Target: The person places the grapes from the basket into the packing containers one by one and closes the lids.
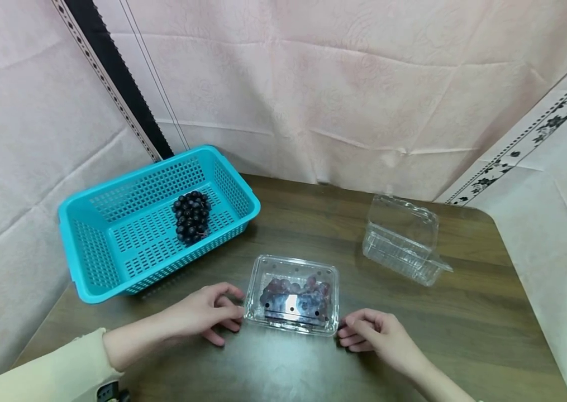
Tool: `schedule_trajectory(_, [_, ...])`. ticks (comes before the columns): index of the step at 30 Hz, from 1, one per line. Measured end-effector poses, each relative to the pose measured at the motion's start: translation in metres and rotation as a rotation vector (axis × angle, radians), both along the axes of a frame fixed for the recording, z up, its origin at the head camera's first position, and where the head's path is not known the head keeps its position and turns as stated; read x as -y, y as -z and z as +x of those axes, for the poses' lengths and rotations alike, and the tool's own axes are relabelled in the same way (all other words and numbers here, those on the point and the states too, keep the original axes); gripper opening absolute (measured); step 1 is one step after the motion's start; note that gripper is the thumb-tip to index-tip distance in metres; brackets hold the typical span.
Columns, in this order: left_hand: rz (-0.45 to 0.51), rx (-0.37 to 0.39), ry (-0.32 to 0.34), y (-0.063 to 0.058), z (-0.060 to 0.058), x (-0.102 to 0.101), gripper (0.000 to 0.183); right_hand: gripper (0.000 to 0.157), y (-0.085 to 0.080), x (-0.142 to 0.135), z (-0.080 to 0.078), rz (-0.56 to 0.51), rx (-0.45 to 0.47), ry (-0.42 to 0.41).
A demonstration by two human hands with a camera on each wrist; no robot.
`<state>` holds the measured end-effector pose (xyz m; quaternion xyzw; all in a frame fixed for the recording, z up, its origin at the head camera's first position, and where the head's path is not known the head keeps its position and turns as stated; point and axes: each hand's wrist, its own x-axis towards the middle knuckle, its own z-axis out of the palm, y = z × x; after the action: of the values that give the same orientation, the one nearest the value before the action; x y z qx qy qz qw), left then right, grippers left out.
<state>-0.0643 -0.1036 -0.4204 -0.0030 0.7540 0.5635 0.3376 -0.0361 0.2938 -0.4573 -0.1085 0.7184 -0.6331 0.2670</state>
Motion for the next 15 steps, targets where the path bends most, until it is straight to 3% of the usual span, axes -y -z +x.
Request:
schedule_trajectory(4, [-0.117, -0.114, 0.042, -0.011, -0.005, 0.004, 0.055, 0.033, -0.008, -0.01, -0.01, 0.096, -0.125, -0.011])
schedule_trajectory(15, [-0.358, -0.408, 0.171, -0.04, -0.017, 0.012, 0.059, 0.03, -0.05, -0.028, -0.03, 0.236, -0.307, -0.007])
